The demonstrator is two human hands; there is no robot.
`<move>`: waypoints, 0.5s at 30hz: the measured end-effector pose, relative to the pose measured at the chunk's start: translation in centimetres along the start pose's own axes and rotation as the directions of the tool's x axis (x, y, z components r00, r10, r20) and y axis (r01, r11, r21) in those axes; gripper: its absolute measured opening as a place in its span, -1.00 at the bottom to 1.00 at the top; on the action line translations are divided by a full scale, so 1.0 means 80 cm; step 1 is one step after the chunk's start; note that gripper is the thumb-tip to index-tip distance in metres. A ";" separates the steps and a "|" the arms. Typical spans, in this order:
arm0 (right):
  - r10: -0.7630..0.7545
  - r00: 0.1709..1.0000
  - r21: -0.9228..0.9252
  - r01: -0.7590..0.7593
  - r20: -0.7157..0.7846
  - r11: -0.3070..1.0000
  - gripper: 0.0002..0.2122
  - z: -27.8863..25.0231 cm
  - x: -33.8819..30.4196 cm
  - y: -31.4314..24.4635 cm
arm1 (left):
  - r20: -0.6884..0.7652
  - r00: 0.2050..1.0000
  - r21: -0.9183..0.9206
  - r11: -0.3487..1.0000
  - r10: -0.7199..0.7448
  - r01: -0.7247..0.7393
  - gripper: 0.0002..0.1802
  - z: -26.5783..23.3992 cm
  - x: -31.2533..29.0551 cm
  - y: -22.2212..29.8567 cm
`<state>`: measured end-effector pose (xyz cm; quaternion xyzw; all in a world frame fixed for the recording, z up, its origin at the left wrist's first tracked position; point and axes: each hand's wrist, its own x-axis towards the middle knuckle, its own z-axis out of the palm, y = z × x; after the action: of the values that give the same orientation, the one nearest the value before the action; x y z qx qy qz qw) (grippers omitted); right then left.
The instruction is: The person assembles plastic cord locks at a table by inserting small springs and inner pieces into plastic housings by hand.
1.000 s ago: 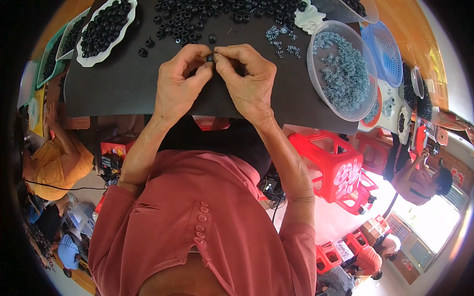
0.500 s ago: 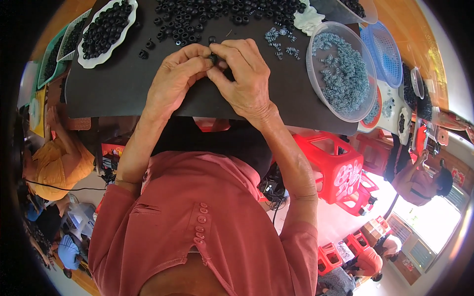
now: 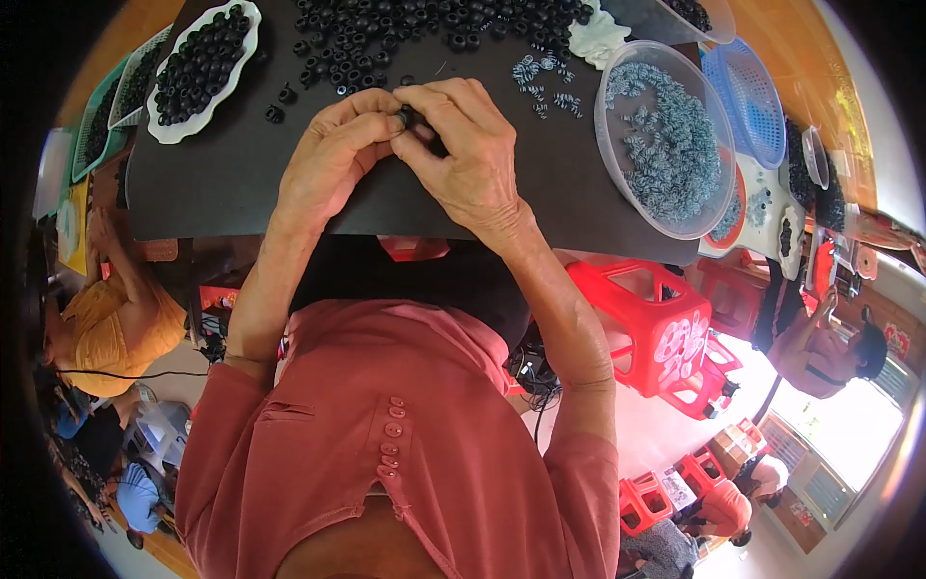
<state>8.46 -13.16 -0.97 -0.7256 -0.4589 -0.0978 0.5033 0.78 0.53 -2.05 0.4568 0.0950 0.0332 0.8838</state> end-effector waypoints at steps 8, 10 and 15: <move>0.019 0.999 -0.061 -0.021 -0.037 0.998 -0.78 -0.014 -0.002 0.001 | -0.141 0.971 0.206 0.965 0.193 -0.162 -0.83 0.025 -0.029 0.002; -0.019 0.997 -0.176 0.006 -0.073 0.984 -0.81 -0.046 0.019 0.006 | -0.186 0.943 0.329 0.922 0.274 -0.203 -0.83 0.026 -0.043 0.006; 0.011 0.965 -0.385 -0.114 -0.261 0.916 -0.81 -0.157 0.134 0.088 | -0.125 0.935 0.492 0.839 0.333 -0.233 -0.87 0.013 -0.055 -0.015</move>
<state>23.90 -17.86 6.94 -0.8084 -0.3378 -0.2645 0.4030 -3.37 -1.64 -1.86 0.6602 0.1219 0.1871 0.7171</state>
